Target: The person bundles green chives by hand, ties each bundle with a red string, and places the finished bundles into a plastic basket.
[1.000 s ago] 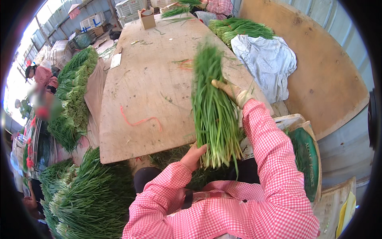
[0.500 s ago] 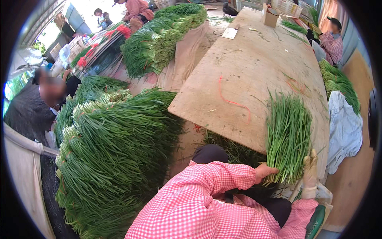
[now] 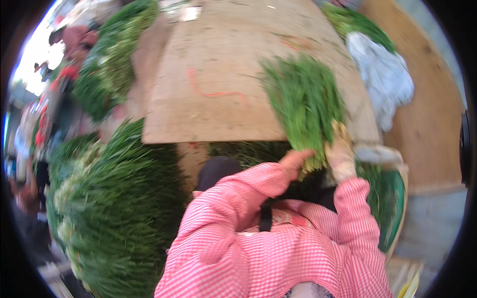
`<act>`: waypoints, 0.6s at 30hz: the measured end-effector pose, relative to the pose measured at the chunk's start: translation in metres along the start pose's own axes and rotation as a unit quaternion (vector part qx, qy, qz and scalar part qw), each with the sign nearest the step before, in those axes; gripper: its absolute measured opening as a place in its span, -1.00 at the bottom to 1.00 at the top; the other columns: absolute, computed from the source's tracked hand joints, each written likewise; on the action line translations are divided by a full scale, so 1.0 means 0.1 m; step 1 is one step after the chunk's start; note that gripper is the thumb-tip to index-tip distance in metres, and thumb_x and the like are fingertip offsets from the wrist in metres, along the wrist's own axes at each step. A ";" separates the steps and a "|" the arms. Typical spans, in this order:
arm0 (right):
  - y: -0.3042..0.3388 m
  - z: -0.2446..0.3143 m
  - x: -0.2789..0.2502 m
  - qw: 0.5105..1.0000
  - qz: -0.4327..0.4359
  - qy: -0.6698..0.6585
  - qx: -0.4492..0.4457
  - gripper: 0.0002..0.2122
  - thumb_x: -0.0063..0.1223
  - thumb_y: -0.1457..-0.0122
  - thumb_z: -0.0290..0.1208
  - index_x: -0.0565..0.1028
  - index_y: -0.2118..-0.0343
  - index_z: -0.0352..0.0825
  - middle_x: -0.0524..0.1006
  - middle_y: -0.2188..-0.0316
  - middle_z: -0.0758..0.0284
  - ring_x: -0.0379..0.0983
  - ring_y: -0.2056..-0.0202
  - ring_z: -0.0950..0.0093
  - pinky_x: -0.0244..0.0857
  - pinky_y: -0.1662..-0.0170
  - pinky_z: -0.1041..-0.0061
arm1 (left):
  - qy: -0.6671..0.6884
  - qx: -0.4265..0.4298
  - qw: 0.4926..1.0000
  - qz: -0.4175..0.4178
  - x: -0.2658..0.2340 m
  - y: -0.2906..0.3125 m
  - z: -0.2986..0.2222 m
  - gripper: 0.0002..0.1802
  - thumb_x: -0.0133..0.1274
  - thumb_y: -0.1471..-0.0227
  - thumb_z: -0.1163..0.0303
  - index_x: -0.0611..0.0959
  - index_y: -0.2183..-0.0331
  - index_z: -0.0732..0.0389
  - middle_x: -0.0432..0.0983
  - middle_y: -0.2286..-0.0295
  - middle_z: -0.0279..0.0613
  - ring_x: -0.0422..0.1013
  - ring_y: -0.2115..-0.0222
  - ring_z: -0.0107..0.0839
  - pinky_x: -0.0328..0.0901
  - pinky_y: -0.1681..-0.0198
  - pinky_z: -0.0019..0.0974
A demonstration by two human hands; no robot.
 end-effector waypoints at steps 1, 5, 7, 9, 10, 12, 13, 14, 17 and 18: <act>-0.04 0.00 0.03 1.000 0.005 0.024 0.008 -0.39 -0.05 -0.02 -0.34 0.05 -0.17 -0.27 0.10 -0.14 0.06 0.03 -0.13 0.10 -0.02 -0.15 0.24 | -0.018 -0.004 1.000 -0.003 -0.01 0.03 -0.04 -0.68 0.05 0.05 0.41 0.47 0.19 0.26 0.52 0.33 -0.11 0.48 0.35 -0.28 0.41 0.29 -0.21; -0.30 -0.24 0.26 0.992 0.080 0.056 0.086 -0.36 -0.10 -0.04 -0.36 -0.05 -0.20 -0.20 0.03 -0.17 0.10 0.12 -0.07 0.13 0.09 -0.10 0.23 | -0.016 -0.013 1.000 -0.023 -0.02 0.12 -0.11 -0.70 0.03 0.03 0.43 0.46 0.19 0.29 0.53 0.36 -0.13 0.49 0.37 -0.30 0.42 0.33 -0.25; -0.42 -0.48 0.30 0.985 0.108 0.048 0.126 -0.35 -0.11 -0.05 -0.34 -0.08 -0.21 -0.18 0.02 -0.17 0.10 0.15 -0.04 0.11 0.10 -0.10 0.27 | -0.050 -0.026 0.998 -0.042 0.05 0.18 -0.11 -0.71 0.04 0.03 0.41 0.46 0.21 0.27 0.53 0.38 -0.15 0.48 0.45 -0.33 0.41 0.47 -0.31; -0.52 -0.65 0.36 0.979 0.125 0.024 0.156 -0.36 -0.13 -0.07 -0.29 -0.08 -0.22 -0.14 0.00 -0.19 0.10 0.17 -0.04 0.09 0.08 -0.12 0.29 | -0.097 -0.019 0.994 -0.045 -0.02 0.22 -0.14 -0.73 0.05 0.03 0.38 0.47 0.24 0.25 0.52 0.42 -0.18 0.46 0.53 -0.35 0.36 0.56 -0.35; -0.55 -0.69 0.36 0.981 0.126 0.022 0.146 -0.36 -0.12 -0.08 -0.29 -0.09 -0.22 -0.14 -0.01 -0.19 0.10 0.16 -0.06 0.09 0.07 -0.13 0.31 | -0.086 -0.034 0.995 -0.032 -0.04 0.22 -0.14 -0.69 0.05 0.02 0.34 0.46 0.21 0.24 0.52 0.39 -0.18 0.46 0.47 -0.34 0.37 0.48 -0.31; -0.56 -0.79 0.35 0.984 0.126 0.020 0.127 -0.35 -0.12 -0.09 -0.27 -0.10 -0.22 -0.15 -0.02 -0.20 0.11 0.13 -0.09 0.10 0.05 -0.15 0.33 | -0.072 -0.041 0.997 0.000 -0.05 0.26 -0.14 -0.62 0.06 0.01 0.23 0.45 0.17 0.22 0.50 0.31 -0.18 0.45 0.37 -0.33 0.36 0.38 -0.26; -0.56 -0.85 0.34 0.980 0.145 0.004 0.139 -0.34 -0.09 -0.10 -0.25 -0.11 -0.22 -0.19 -0.01 -0.19 0.09 0.07 -0.14 0.15 -0.02 -0.18 0.37 | -0.110 -0.055 0.992 0.005 -0.14 0.24 -0.12 -0.46 0.04 0.02 0.05 0.41 0.08 0.19 0.45 0.19 -0.15 0.40 0.22 -0.28 0.32 0.21 -0.16; -0.55 -0.73 0.19 0.981 0.144 0.050 0.123 -0.33 -0.09 -0.10 -0.24 -0.13 -0.22 -0.20 -0.03 -0.20 0.09 0.08 -0.13 0.16 -0.02 -0.18 0.38 | -0.094 -0.045 0.995 0.000 -0.16 0.27 -0.16 -0.40 0.03 0.03 -0.01 0.38 0.05 0.18 0.43 0.16 -0.15 0.38 0.18 -0.26 0.29 0.16 -0.13; -0.25 -0.44 -0.37 0.986 0.055 0.129 0.087 -0.41 -0.09 -0.11 -0.23 0.03 -0.18 -0.27 0.10 -0.14 0.06 0.19 -0.07 0.20 0.07 -0.13 0.33 | -0.069 0.000 0.998 -0.010 -0.21 0.32 -0.26 -0.18 -0.01 0.10 -0.20 0.26 -0.06 0.16 0.32 0.03 -0.12 0.28 0.05 -0.19 0.15 -0.02 -0.02; -0.09 -0.35 -0.45 0.998 0.016 0.026 0.052 -0.51 -0.09 -0.11 -0.22 0.17 -0.07 -0.32 0.25 -0.02 0.04 0.28 0.03 0.19 0.10 -0.09 0.27 | -0.067 0.005 0.998 -0.020 -0.23 0.32 -0.29 -0.17 0.00 0.10 -0.20 0.26 -0.06 0.16 0.32 0.03 -0.12 0.28 0.05 -0.19 0.15 -0.02 -0.02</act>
Point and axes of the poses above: each hand's wrist, its own y-axis away from the middle knuckle, its own x-axis out of the palm, z = x × y, the point moved 3 cm from there along -y, towards the middle knuckle
